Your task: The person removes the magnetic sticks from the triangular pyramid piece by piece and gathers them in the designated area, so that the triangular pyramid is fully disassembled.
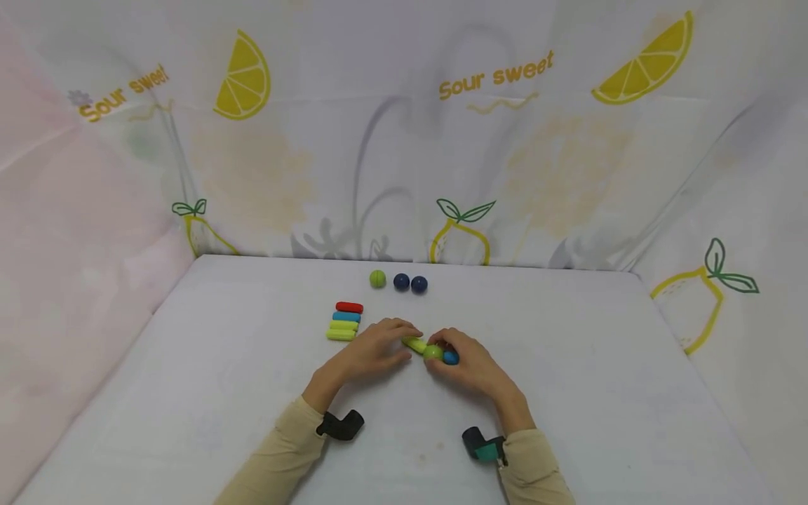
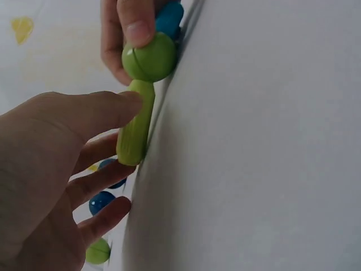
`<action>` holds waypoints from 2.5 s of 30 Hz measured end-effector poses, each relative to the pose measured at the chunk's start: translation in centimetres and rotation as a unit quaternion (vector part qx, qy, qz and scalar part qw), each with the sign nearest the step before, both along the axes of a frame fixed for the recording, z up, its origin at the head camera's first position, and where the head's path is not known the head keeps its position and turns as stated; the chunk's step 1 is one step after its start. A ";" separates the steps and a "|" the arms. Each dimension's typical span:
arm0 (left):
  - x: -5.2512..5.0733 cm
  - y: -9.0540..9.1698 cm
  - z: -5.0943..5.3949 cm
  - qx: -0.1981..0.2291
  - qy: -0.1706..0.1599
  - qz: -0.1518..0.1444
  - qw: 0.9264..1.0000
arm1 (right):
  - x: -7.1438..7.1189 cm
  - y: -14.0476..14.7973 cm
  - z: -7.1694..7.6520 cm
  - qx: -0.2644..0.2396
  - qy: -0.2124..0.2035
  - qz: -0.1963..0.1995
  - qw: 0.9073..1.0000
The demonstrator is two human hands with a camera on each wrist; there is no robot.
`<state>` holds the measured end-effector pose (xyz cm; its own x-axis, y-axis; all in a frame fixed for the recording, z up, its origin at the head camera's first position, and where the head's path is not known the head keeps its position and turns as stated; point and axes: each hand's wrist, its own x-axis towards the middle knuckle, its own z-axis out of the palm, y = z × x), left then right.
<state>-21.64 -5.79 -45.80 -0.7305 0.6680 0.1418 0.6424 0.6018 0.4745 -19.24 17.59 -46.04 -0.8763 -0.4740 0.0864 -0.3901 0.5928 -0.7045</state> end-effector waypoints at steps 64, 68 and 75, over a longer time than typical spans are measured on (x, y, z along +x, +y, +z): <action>-0.6 -12.0 2.8 0.087 -0.136 0.106 0.981 | -0.1 0.3 0.0 -0.026 -0.059 -0.005 0.998; -0.8 -11.8 2.5 0.088 -0.137 0.095 0.982 | -0.1 0.3 -0.1 -0.033 -0.058 -0.006 0.998; -0.8 -11.2 2.2 0.091 -0.137 0.089 0.982 | -0.2 0.2 0.0 -0.037 -0.060 -0.011 0.997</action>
<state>-22.45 -17.04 -43.64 -0.8604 0.5089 0.0283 0.3679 0.5816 0.7256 -19.40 17.84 -46.03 -0.8924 -0.4509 0.0145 -0.2884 0.5455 -0.7869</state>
